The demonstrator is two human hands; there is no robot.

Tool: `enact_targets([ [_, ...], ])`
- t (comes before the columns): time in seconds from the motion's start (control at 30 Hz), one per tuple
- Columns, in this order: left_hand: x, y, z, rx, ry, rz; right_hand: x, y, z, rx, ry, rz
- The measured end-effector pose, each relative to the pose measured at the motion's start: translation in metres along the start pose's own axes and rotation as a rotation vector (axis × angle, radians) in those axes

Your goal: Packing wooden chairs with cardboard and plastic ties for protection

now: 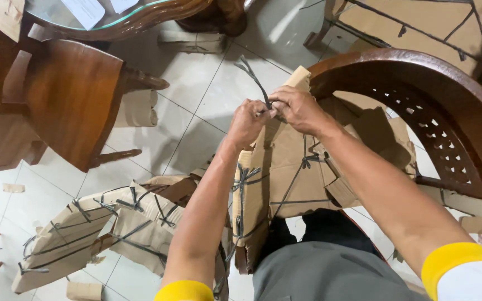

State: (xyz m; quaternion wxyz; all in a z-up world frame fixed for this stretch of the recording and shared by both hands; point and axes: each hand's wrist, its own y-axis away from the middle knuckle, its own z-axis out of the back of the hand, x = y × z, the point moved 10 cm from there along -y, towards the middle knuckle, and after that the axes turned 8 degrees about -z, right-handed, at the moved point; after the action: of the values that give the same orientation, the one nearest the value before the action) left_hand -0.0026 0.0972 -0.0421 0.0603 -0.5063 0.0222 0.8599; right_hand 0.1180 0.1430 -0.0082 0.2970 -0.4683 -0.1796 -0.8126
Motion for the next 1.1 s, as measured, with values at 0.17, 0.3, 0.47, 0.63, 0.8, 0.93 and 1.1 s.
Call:
enact_targets([
  [0.17, 0.015, -0.001, -0.009, -0.025, 0.134, 0.021, 0.000, 0.005, 0.002, -0.093, 0.086, -0.091],
  [0.3, 0.012, 0.006, 0.000, -0.130, 0.413, 0.157, -0.009, 0.018, 0.004, -0.169, 0.153, -0.248],
  [0.47, 0.005, 0.011, 0.005, -0.193, 0.482, 0.174, 0.006, 0.035, 0.003, -0.229, 0.045, -0.215],
  [0.63, 0.028, 0.009, 0.000, -0.191, 0.373, 0.171, 0.033, 0.029, 0.006, -0.230, 0.017, -0.222],
  [0.8, 0.020, 0.005, 0.003, -0.229, 0.400, 0.176, 0.023, 0.031, 0.003, -0.301, 0.124, -0.245],
  [0.93, 0.009, 0.012, 0.009, -0.201, 0.251, 0.301, 0.025, 0.034, 0.001, -0.338, 0.150, -0.224],
  [1.1, -0.002, 0.007, 0.016, -0.182, 0.123, 0.232, 0.037, 0.024, -0.004, -0.348, 0.097, -0.176],
])
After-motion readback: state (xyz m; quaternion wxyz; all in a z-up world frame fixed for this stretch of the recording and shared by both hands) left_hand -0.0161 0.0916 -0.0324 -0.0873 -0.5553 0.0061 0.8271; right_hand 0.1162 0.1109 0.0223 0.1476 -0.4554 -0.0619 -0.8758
